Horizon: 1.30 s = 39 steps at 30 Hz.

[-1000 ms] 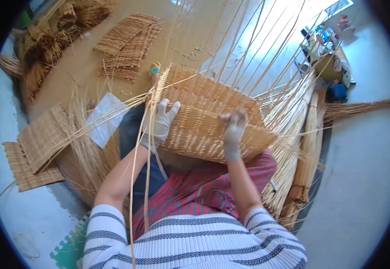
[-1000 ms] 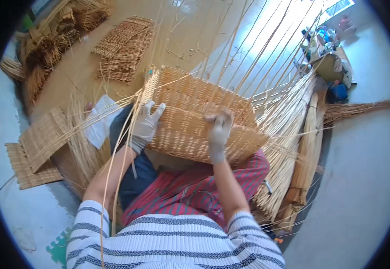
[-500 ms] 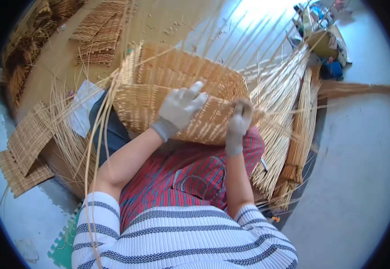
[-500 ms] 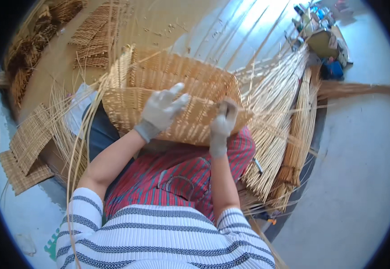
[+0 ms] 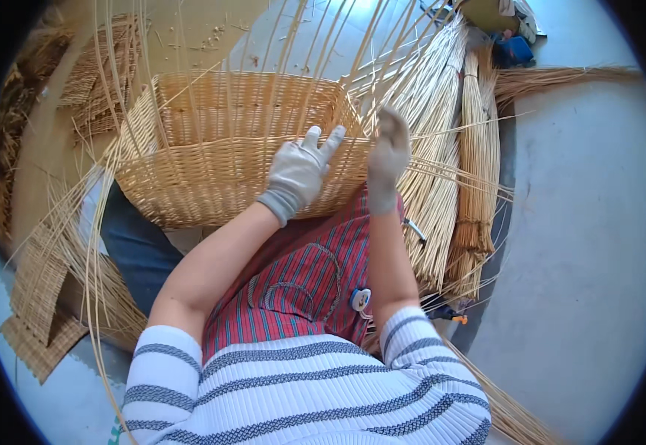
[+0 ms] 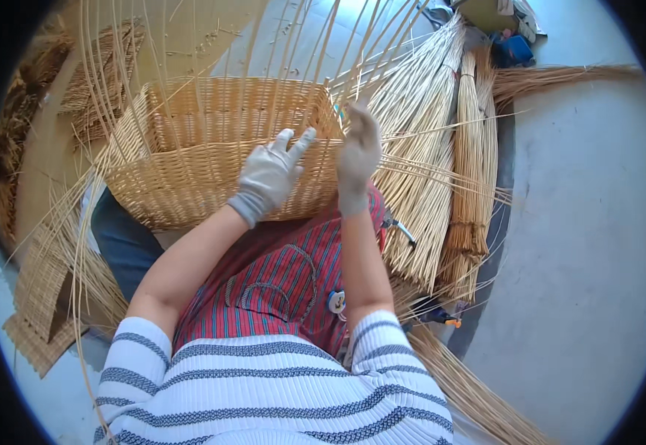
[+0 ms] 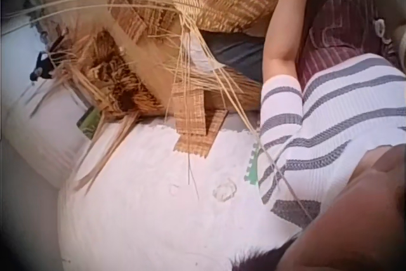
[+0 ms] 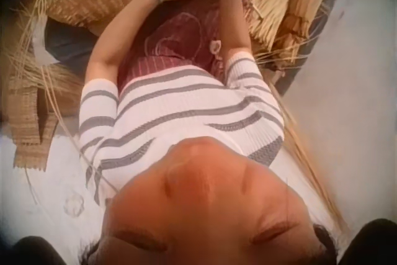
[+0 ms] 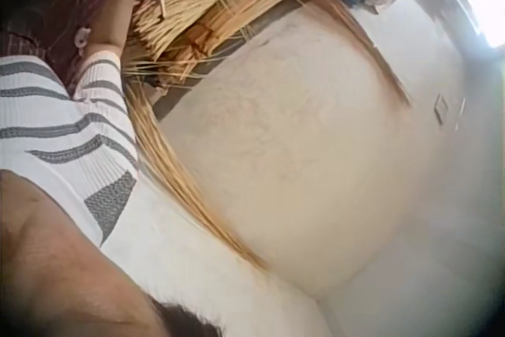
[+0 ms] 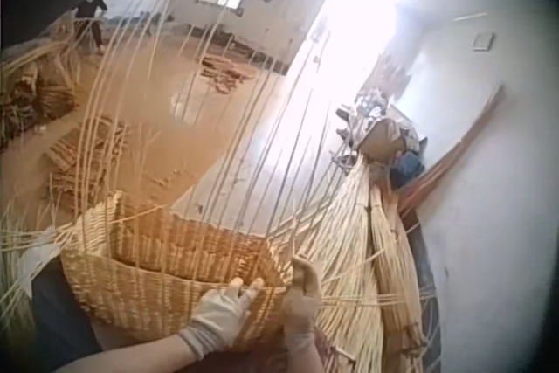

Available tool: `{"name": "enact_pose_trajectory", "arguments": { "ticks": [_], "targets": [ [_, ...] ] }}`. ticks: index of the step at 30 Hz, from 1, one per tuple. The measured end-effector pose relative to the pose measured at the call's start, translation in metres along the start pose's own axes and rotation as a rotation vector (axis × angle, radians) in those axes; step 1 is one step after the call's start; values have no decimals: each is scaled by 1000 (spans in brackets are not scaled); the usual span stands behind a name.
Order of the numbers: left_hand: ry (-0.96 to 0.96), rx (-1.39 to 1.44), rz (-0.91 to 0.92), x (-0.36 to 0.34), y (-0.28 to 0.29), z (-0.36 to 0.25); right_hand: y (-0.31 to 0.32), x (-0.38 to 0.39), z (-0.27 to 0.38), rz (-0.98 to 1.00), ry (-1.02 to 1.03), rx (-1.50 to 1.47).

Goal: Weaving a basket using long straw or wicker strands, including measuring and trimming with shears.

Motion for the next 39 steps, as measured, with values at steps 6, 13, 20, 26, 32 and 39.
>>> {"name": "enact_pose_trajectory", "arguments": {
  "ticks": [6,13,20,26,32,39],
  "targets": [
    [62,-222,211,-23,-12,-12,27,-50,1,122,-100,-63],
    [-222,645,-312,21,34,35,164,59,-8,-300,-78,412],
    [897,986,-1088,192,116,218,-87,134,62,606,-315,28],
    [571,815,-1073,206,159,250,-241,204,163,1276,414,203],
    [719,1332,-687,227,158,265,-310,214,242,1258,529,415],
    [286,1475,82,174,192,353,-298,234,242,1177,478,340]
  ]
}}
Point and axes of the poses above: each hand's wrist, its own x-axis away from the middle knuckle, its own y-axis out of the back of the hand, z = x × y, the point moved 2 cm from there along -x, towards the middle knuckle, and after that the axes turned 4 degrees about x, right-handed, at the moved point
